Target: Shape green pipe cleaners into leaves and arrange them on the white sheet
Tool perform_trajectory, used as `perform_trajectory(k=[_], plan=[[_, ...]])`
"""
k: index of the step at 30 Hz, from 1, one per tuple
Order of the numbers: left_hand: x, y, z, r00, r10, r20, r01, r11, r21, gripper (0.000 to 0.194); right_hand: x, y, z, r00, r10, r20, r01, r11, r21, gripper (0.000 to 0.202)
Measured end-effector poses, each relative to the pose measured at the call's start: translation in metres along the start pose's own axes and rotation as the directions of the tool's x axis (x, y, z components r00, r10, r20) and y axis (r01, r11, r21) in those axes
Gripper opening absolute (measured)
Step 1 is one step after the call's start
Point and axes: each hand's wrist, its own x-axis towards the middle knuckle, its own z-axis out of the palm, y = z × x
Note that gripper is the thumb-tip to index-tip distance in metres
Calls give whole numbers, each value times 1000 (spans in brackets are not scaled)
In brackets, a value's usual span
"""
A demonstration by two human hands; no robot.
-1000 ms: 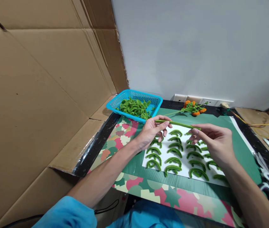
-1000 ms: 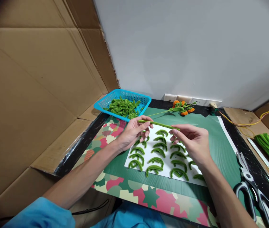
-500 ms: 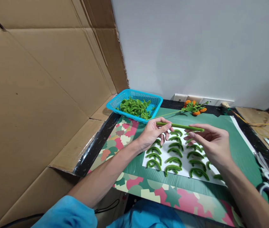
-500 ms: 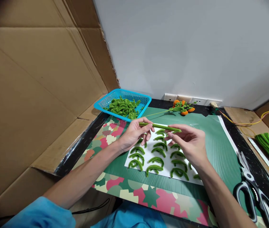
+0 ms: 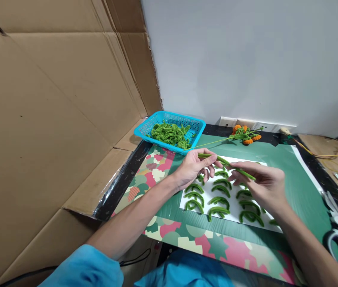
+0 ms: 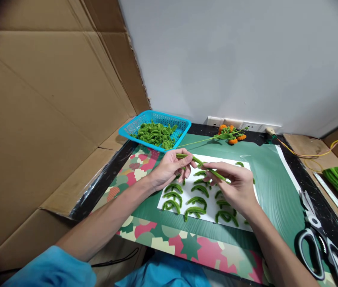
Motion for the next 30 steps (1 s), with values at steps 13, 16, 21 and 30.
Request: perform_trajectory(k=[13, 16, 21, 30], plan=[[0, -1, 1, 999, -29, 27, 27, 997, 76, 53, -5, 13, -4, 887, -452, 92, 439, 768, -467, 33], [0, -1, 3, 999, -18, 39, 15, 997, 82, 51, -6, 7, 1, 897, -442, 23, 401, 790, -463, 23], [-1, -1, 5, 999, 6, 32, -10, 993, 120, 55, -4, -4, 7, 930, -353, -101, 261, 829, -495, 8], [-5, -3, 10, 999, 27, 38, -33, 986, 166, 50, -10, 2, 16, 870, -492, -20, 329, 611, -720, 5]])
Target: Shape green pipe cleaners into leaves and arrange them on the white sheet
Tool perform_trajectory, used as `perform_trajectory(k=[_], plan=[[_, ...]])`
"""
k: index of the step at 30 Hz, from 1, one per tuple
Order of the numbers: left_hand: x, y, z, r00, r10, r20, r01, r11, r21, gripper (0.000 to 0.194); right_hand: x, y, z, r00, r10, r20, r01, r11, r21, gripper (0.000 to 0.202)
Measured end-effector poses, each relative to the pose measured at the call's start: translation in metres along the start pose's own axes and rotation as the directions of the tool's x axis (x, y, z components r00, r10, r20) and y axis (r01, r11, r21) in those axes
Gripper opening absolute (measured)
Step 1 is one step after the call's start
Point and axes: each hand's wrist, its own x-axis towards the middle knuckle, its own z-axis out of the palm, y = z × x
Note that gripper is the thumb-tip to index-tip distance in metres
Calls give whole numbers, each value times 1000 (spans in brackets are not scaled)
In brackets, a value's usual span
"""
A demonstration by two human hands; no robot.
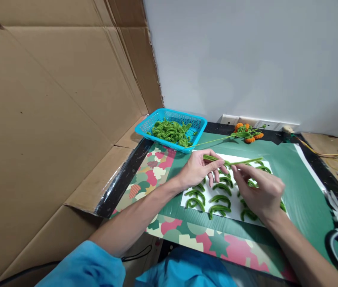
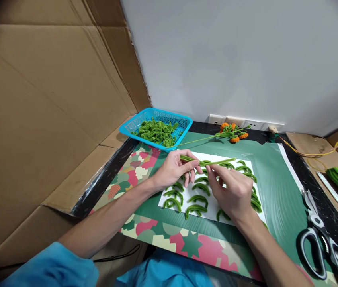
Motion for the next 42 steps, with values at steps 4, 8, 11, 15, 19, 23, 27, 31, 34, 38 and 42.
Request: perform_trajectory(k=[4, 8, 11, 15, 19, 23, 27, 31, 34, 38, 42], plan=[[-3, 3, 3, 1000, 6, 11, -6, 1000, 7, 49, -2, -3, 0, 998, -68, 10, 68, 997, -29, 8], [-4, 3, 3, 999, 7, 43, -8, 1000, 21, 47, -3, -3, 1, 994, -110, 27, 111, 993, -47, 13], [-4, 1, 2, 999, 18, 46, -20, 999, 32, 45, -4, -2, 1, 991, -118, 67, 124, 989, -85, 10], [-4, 1, 2, 999, 13, 32, -15, 998, 54, 46, -2, -3, 0, 987, -141, 75, 149, 983, -111, 8], [-4, 2, 3, 1000, 13, 20, -14, 998, 66, 48, 4, -7, -5, 989, -120, 84, 123, 992, -21, 5], [-5, 3, 3, 1000, 7, 21, -8, 998, 66, 48, 8, -4, -12, 984, -96, 152, 82, 992, 98, 5], [-5, 2, 2, 998, -5, 58, 2, 999, 52, 45, 11, 3, -17, 948, -216, 235, 214, 976, 36, 11], [-5, 0, 2, 995, -16, 94, 15, 1000, 5, 44, 21, -3, -28, 919, -261, 295, 306, 945, -115, 16], [-5, 0, 5, 996, 7, 93, -7, 1000, -4, 42, 28, -16, -34, 920, -232, 315, 304, 930, -204, 21], [-7, 2, 8, 997, 43, 59, -45, 998, 35, 44, 33, -30, -37, 930, -151, 335, 253, 925, -284, 28], [-9, 4, 9, 997, 57, 51, -60, 997, 50, 45, 34, -34, -37, 921, -81, 380, 217, 918, -331, 28]])
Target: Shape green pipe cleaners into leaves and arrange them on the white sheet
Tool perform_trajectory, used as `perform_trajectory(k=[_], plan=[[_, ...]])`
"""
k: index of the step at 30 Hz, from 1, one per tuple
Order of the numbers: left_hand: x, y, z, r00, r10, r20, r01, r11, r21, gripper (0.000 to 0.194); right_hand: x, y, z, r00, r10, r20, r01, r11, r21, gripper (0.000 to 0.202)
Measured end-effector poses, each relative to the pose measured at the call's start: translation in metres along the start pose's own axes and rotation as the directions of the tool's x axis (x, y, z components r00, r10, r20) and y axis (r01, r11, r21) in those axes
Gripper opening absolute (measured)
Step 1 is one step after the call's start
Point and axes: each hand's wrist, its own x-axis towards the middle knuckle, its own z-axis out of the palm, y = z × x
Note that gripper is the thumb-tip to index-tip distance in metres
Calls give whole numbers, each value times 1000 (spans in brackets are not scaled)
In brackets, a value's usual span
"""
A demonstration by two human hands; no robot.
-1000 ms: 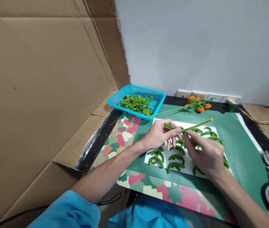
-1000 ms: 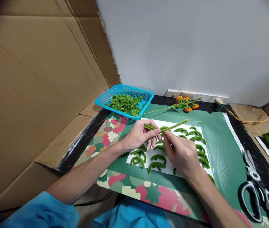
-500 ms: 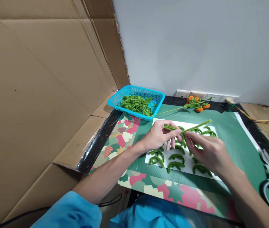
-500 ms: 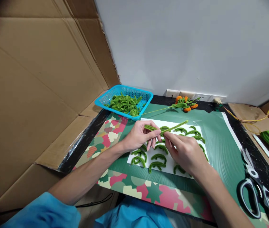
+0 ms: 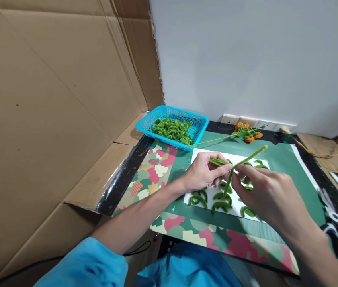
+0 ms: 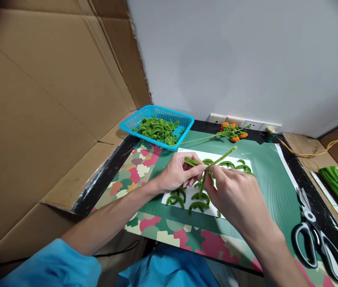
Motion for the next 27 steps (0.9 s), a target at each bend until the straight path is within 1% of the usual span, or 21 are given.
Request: perform_trajectory(k=[5, 9, 14, 17, 20, 23, 25, 27], plan=[[-1, 0, 0, 999, -14, 48, 12, 999, 42, 44, -2, 0, -3, 993, 18, 114, -15, 1000, -19, 25], [0, -1, -1, 997, 24, 66, -31, 995, 95, 42, -4, -1, -6, 989, 33, 144, -28, 999, -37, 22], [2, -2, -3, 995, 46, 85, -57, 989, 135, 45, -2, -6, -7, 983, 57, 175, -47, 997, -59, 26], [4, 0, -5, 997, 47, 68, -55, 992, 114, 45, -1, -6, -8, 991, 59, 121, -57, 998, -22, 27], [5, 0, -4, 999, 26, 35, -27, 999, 45, 47, -3, -2, -9, 1000, 27, -6, -27, 999, 23, 21], [5, -2, -2, 999, -20, 32, 21, 999, -30, 48, -6, 4, -8, 987, -84, -134, 87, 996, 16, 9], [4, -3, -1, 998, -50, 49, 53, 997, -58, 49, -9, 10, -3, 968, -163, -191, 170, 985, 17, 13], [4, -2, -1, 995, -78, 68, 83, 995, -64, 50, -13, 17, 5, 953, -198, -228, 214, 976, 50, 19]])
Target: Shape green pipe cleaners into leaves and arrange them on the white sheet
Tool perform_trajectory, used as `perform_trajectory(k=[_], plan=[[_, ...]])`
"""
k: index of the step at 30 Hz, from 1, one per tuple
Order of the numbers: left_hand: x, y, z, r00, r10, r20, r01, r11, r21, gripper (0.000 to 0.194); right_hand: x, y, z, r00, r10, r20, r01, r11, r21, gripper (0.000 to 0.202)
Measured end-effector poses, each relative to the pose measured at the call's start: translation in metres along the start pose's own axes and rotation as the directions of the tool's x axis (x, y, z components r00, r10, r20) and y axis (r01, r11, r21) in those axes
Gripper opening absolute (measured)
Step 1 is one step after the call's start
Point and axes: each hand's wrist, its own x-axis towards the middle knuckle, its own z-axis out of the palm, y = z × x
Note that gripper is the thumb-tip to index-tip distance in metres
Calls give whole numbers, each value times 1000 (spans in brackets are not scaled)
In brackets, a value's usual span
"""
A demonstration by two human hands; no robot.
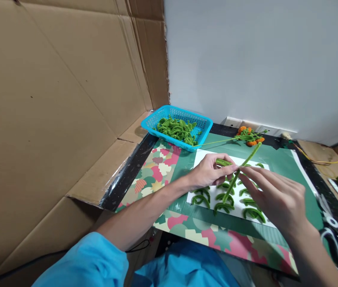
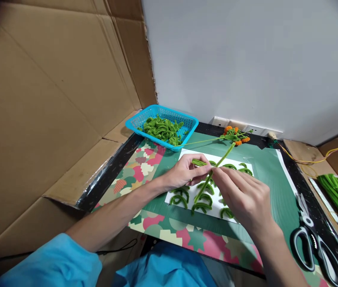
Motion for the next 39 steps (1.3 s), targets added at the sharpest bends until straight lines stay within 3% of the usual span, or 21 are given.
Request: perform_trajectory(k=[6, 12, 27, 32, 34, 36, 38, 39], plan=[[-1, 5, -1, 999, -15, -41, 16, 1000, 6, 53, -11, 23, 21, 997, -58, -47, 64, 990, 122, 34], [0, -4, -4, 994, 38, -105, -28, 995, 98, 49, -11, 33, 33, 991, -102, -86, 111, 987, 115, 35], [1, -1, -5, 996, 86, 17, -87, 985, 150, 43, -20, 28, 35, 980, -129, -149, 141, 987, 77, 27], [1, -2, 1, 991, 120, 60, -128, 979, 160, 40, -18, 22, 35, 970, -117, -215, 124, 992, 19, 24], [1, 2, 6, 986, 153, 62, -163, 964, 211, 38, -15, 16, 31, 967, -69, -245, 75, 997, 15, 21], [4, 12, 10, 975, 210, 75, -223, 923, 313, 35, -9, 11, 25, 963, 83, -256, -55, 992, 113, 15], [10, 26, 12, 941, 315, 124, -336, 820, 463, 29, -1, 9, 19, 930, 316, -189, -238, 908, 345, 8], [15, 35, 12, 907, 385, 169, -412, 732, 543, 25, 3, 11, 17, 894, 431, -121, -327, 813, 481, 7]])
